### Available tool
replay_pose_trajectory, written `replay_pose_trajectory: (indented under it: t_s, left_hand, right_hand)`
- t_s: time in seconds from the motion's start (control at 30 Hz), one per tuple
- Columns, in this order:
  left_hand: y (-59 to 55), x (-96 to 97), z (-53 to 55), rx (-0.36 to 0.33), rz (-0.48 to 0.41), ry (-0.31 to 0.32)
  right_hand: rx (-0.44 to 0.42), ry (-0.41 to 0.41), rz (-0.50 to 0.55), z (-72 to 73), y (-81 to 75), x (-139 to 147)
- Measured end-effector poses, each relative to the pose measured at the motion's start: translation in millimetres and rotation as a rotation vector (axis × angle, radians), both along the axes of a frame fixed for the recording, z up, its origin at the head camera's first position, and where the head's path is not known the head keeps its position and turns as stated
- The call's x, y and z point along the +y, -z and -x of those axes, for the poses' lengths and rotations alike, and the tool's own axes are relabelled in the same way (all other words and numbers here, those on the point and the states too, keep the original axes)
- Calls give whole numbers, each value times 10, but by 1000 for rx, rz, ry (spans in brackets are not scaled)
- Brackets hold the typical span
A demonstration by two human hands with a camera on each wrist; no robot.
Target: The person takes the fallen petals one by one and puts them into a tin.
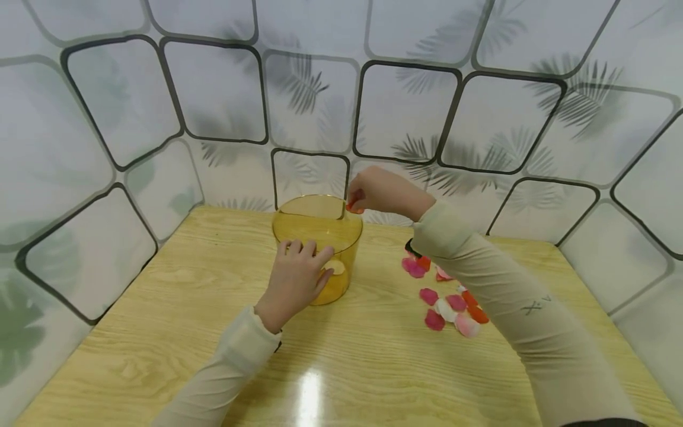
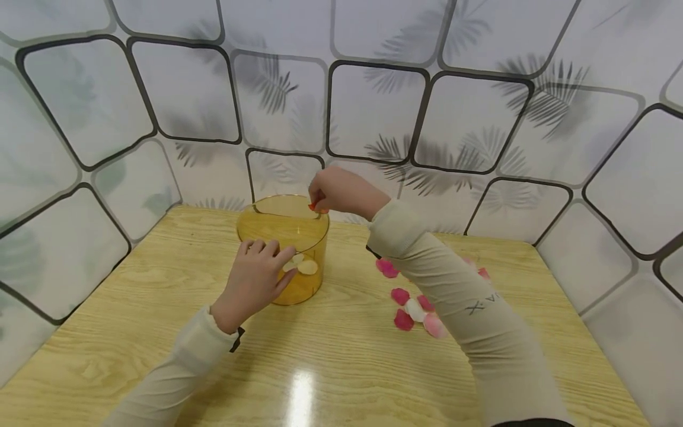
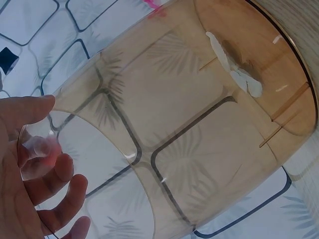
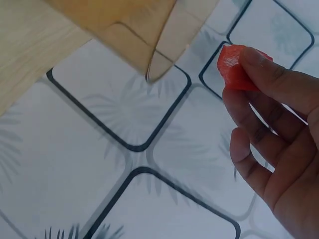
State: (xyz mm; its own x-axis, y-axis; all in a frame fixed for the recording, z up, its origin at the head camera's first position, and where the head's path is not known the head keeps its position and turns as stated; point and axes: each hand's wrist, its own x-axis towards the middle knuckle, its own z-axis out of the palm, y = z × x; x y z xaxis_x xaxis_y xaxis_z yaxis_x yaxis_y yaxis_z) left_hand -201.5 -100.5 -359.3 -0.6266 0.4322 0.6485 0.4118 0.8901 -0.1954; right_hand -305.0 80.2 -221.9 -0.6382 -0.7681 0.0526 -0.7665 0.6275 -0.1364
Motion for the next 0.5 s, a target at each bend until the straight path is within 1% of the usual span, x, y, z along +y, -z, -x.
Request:
replay_pose_trajectory:
  t_s: [0.13, 0.23, 0.37, 0.5]
  left_hand:
    - [2, -6, 2, 12, 1, 3]
    - [4, -7, 0, 13, 3, 4]
    - [-5, -7, -6, 9, 8, 0]
    - [-14, -13, -5, 4, 6, 1]
  right_hand:
    - [-34, -50, -30, -6, 146, -188]
    - [-47, -74, -48, -12, 238, -270]
    - [-66, -85, -57, -19, 298, -315]
    - [-62, -84, -65, -14, 320, -321]
